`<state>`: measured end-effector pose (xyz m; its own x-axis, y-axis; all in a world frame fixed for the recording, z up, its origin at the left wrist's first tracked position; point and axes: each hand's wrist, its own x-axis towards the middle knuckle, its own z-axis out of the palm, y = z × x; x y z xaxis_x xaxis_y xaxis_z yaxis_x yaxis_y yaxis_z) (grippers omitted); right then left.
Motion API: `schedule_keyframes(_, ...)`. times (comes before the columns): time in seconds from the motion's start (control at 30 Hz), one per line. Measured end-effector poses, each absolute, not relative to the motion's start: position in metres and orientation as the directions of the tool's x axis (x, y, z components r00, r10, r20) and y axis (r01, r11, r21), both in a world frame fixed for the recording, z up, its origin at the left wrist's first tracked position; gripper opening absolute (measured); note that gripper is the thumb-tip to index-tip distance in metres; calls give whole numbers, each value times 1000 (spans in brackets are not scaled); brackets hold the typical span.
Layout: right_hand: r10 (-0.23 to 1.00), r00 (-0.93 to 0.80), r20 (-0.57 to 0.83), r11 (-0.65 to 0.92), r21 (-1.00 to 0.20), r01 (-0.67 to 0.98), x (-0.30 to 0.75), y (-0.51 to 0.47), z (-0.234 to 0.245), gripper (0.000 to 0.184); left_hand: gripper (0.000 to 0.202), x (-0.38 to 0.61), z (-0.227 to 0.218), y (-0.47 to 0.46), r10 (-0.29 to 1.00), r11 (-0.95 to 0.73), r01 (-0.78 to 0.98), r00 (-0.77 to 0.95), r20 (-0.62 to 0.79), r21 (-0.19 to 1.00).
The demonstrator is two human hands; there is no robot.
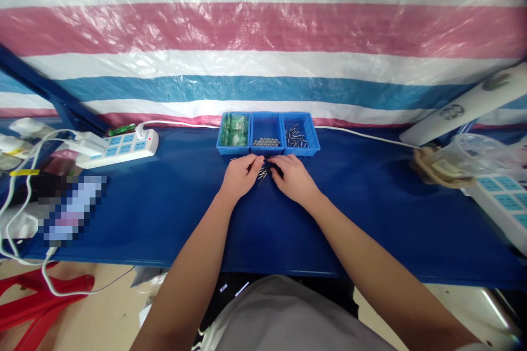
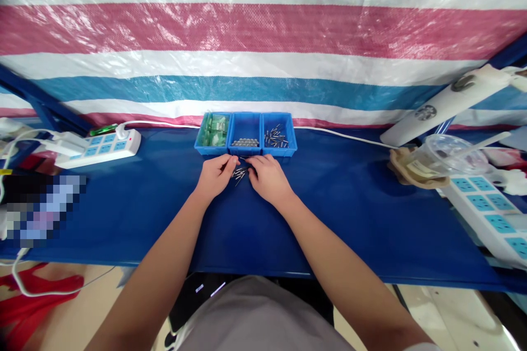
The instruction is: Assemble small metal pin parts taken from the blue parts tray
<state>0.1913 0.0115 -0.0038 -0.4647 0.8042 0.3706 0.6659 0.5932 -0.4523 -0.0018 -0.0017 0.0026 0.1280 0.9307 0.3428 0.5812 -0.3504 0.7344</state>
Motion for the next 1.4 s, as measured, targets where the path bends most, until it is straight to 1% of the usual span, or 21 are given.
schedule_keyframes(0.17, 811, -440, 386, 584, -500, 639, 190, 10, -2, 31, 41, -2, 3, -2, 930, -353, 585, 132, 343, 731)
schedule_keyframes(0.37, 812, -475, 338, 583, -458, 671, 191, 10, -4, 34, 39, -2, 4, -2, 931, -351, 583, 131, 342, 733)
schedule_keyframes(0.67, 806, -464, 367, 592, -486, 643, 191, 11, -3, 33, 40, -2, 3, -1, 930, -354, 578, 132, 344, 735)
schedule_keyframes(0.87, 815, -486, 315, 579, -457, 675, 191, 9, -3, 37, 41, -2, 3, -1, 928, -358, 585, 135, 348, 728)
schedule_keyframes(1.07, 804, -456, 382, 595, -505, 625, 190, 10, -2, 33, 41, -2, 3, -1, 926, -360, 583, 129, 354, 728)
schedule_keyframes(1.13, 803, -449, 391, 595, -497, 632, 190, 11, -3, 34, 41, -2, 3, -1, 927, -358, 586, 132, 351, 727)
schedule_keyframes(1.3, 800, -478, 362, 599, -447, 664, 190, 11, -6, 35, 41, -2, 2, -1, 927, -358, 593, 133, 351, 721)
schedule_keyframes(1.4, 799, -485, 355, 601, -449, 662, 191, 11, -5, 33, 42, -2, 2, -1, 928, -355, 601, 131, 350, 716)
